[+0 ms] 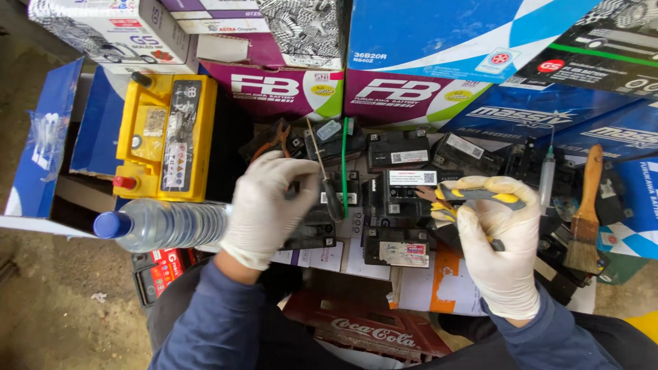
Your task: Inspecting and cleaning an electrical component using pliers and a small brush
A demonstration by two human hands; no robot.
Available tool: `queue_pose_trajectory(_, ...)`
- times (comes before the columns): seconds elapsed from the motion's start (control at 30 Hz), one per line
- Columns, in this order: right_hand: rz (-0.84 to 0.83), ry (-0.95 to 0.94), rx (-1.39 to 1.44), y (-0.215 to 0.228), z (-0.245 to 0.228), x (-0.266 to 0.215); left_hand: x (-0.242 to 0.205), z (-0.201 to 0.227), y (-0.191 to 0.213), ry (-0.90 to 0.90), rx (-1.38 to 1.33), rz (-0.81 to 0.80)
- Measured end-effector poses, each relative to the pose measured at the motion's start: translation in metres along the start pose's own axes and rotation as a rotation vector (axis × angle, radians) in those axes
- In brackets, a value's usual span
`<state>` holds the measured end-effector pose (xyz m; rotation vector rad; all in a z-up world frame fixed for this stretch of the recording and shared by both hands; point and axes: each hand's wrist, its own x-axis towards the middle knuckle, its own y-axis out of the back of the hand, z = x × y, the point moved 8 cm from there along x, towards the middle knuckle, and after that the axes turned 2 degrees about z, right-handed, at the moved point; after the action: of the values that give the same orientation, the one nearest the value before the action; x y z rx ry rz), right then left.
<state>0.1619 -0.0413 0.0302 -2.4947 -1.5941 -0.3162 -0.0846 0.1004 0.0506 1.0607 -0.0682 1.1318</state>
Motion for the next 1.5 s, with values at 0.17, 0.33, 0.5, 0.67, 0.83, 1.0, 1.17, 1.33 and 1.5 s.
queue_pose_trajectory(0.17, 0.042, -0.018, -0.022, 0.004, 0.002, 0.002, -0.025, -0.046, 0.02, 0.024, 0.222, -0.068)
queue_pose_trajectory(0.33, 0.037, -0.008, -0.049, 0.002, 0.001, 0.002, -0.06, -0.093, -0.007, 0.202, 0.384, -0.284)
queue_pose_trajectory(0.5, 0.059, -0.002, -0.096, 0.003, 0.002, 0.002, -0.078, -0.114, -0.028, 0.186, 0.633, -0.35)
queue_pose_trajectory(0.67, 0.063, -0.02, -0.109, 0.002, 0.004, 0.003, -0.084, -0.125, -0.041, 0.192, 0.717, -0.382)
queue_pose_trajectory(0.83, 0.062, -0.025, -0.104, 0.002, 0.004, 0.003, -0.084, -0.127, -0.045, 0.214, 0.754, -0.397)
queue_pose_trajectory(1.0, 0.063, -0.008, -0.136, 0.002, -0.001, 0.005, -0.081, -0.122, -0.041, 0.255, 0.75, -0.372)
queue_pose_trajectory(1.17, 0.07, -0.008, -0.137, 0.004, 0.001, 0.005, -0.082, -0.123, -0.04, 0.262, 0.763, -0.371)
queue_pose_trajectory(1.33, 0.073, 0.001, -0.118, 0.008, 0.004, 0.005, -0.08, -0.12, -0.034, 0.255, 0.753, -0.374)
queue_pose_trajectory(1.5, 0.057, 0.025, -0.09, 0.015, 0.008, 0.005, -0.065, -0.105, -0.015, 0.23, 0.581, -0.316)
